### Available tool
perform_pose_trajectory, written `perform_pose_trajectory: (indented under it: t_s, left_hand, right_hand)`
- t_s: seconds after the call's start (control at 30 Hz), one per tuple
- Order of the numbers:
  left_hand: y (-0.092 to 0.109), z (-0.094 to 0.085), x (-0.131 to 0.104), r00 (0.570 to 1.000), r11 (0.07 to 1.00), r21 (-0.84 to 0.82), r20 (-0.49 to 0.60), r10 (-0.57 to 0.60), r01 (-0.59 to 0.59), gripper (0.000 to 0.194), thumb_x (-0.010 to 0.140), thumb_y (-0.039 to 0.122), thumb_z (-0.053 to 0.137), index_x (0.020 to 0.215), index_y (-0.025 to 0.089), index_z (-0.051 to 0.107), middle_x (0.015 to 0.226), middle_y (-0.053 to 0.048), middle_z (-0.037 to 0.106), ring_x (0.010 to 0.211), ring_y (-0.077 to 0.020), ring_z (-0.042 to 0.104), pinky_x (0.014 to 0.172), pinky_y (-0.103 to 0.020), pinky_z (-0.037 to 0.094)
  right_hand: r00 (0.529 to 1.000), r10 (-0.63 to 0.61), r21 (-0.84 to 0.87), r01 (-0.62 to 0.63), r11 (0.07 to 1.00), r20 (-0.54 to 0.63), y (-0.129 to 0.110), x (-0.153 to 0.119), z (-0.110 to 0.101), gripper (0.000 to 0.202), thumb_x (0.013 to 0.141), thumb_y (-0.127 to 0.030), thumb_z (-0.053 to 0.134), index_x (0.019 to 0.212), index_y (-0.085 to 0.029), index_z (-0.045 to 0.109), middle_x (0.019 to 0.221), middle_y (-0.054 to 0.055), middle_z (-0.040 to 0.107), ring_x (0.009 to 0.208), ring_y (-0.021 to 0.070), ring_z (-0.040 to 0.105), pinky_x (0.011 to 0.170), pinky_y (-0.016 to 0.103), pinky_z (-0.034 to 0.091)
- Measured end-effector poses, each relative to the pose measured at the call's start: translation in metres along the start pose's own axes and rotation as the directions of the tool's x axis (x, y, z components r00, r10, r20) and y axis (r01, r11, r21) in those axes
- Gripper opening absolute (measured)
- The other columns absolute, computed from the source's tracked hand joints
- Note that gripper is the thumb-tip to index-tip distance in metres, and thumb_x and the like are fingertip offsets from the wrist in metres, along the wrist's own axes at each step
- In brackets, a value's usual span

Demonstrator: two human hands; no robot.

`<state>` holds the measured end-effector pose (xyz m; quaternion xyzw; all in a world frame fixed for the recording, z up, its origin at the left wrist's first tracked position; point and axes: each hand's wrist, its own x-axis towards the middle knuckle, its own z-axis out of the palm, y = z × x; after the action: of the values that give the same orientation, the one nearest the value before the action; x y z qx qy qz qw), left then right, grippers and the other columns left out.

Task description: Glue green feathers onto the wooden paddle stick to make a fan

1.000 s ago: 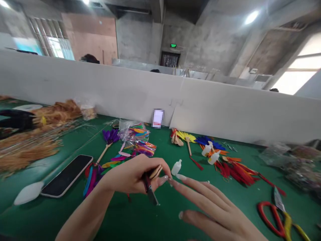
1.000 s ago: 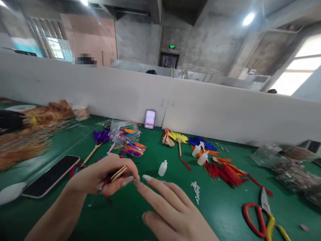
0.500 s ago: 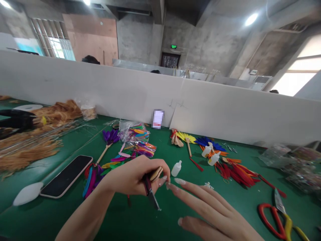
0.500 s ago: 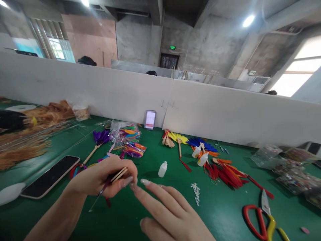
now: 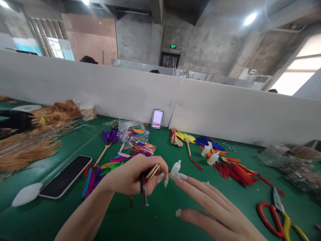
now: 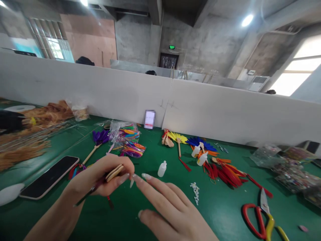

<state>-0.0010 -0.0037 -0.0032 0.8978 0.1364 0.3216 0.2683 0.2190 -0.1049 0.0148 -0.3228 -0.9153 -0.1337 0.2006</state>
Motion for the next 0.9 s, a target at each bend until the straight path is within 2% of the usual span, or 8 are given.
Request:
perform_pose_trajectory:
  t_s: [0.23,0.37,0.5,0.57,0.67,0.73,0.8,0.9]
  left_hand:
    - [0.006,0.001,0.000,0.996,0.999,-0.051,-0.088,-0.015,0.010,0.013,0.079,0.009,0.045,0.083,0.018,0.053,0.056,0.005,0.047,0.045,-0.0073,0.040,0.040,-0.017,0.032]
    - [0.006,0.001,0.001,0.996,0.983,-0.178,-0.076,-0.047,0.033,0.008,0.082,0.014,0.045,0.081,0.019,0.052,0.051,0.007,0.041,0.040,-0.0063,0.035,0.037,-0.017,0.029]
    - [0.007,0.001,0.000,0.984,0.972,-0.233,-0.159,-0.078,0.040,0.008,0.086,0.015,0.045,0.088,0.020,0.052,0.051,0.008,0.036,0.040,-0.0061,0.031,0.037,-0.017,0.025]
    - [0.008,0.003,-0.001,0.976,0.980,-0.193,-0.195,-0.094,0.056,0.010,0.086,0.014,0.046,0.090,0.020,0.053,0.052,0.008,0.035,0.042,-0.0064,0.031,0.038,-0.018,0.025]
    - [0.011,0.006,-0.001,0.962,0.987,-0.122,-0.239,-0.132,0.105,0.010,0.086,0.014,0.048,0.090,0.020,0.054,0.054,0.007,0.038,0.044,-0.0069,0.033,0.041,-0.019,0.028]
    - [0.014,0.007,-0.001,0.950,0.983,-0.124,-0.269,-0.162,0.132,0.009,0.087,0.015,0.047,0.090,0.020,0.054,0.056,0.007,0.039,0.045,-0.0067,0.034,0.040,-0.019,0.028]
    - [0.016,0.008,0.001,0.943,0.979,-0.146,-0.281,-0.180,0.144,0.008,0.088,0.016,0.047,0.090,0.020,0.053,0.056,0.007,0.038,0.044,-0.0063,0.033,0.040,-0.018,0.027]
    - [0.019,0.008,0.003,0.941,0.975,-0.160,-0.278,-0.192,0.152,0.005,0.088,0.018,0.048,0.090,0.019,0.053,0.055,0.008,0.035,0.044,-0.0064,0.032,0.040,-0.018,0.027]
  right_hand:
    - [0.999,0.053,0.119,-0.054,0.991,0.007,0.002,0.004,-0.002,0.017,0.089,-0.033,0.053,0.088,-0.023,0.066,0.136,0.006,0.050,0.122,0.0221,0.050,0.094,0.030,0.048]
    - [0.987,0.150,0.358,-0.158,0.920,0.051,0.007,-0.002,-0.004,0.015,0.086,-0.038,0.058,0.093,-0.029,0.066,0.143,-0.001,0.042,0.124,0.0219,0.047,0.095,0.028,0.047]
    - [0.953,0.299,0.691,-0.251,0.678,0.053,0.012,-0.010,0.003,0.021,0.086,-0.047,0.054,0.098,-0.032,0.063,0.143,-0.002,0.043,0.122,0.0242,0.050,0.090,0.034,0.052]
    - [0.934,0.356,0.818,-0.227,0.529,0.029,0.014,-0.009,0.009,0.030,0.084,-0.056,0.050,0.093,-0.030,0.062,0.140,0.001,0.047,0.123,0.0278,0.049,0.088,0.040,0.053]
    - [0.909,0.416,0.932,-0.174,0.319,0.027,0.016,-0.001,0.015,0.043,0.080,-0.067,0.044,0.078,-0.026,0.058,0.132,0.004,0.056,0.124,0.0307,0.047,0.085,0.043,0.054]
    - [0.881,0.471,0.965,-0.168,0.203,0.054,0.016,0.006,0.016,0.045,0.081,-0.068,0.039,0.074,-0.026,0.053,0.126,0.005,0.060,0.124,0.0294,0.048,0.083,0.043,0.055]
    - [0.857,0.509,0.974,-0.179,0.141,0.084,0.015,0.011,0.015,0.044,0.084,-0.066,0.034,0.075,-0.026,0.050,0.123,0.006,0.063,0.124,0.0277,0.047,0.083,0.042,0.055]
    - [0.863,0.499,0.971,-0.178,0.160,0.076,0.014,0.013,0.016,0.044,0.088,-0.063,0.024,0.076,-0.026,0.046,0.125,0.007,0.062,0.122,0.0265,0.050,0.082,0.042,0.055]
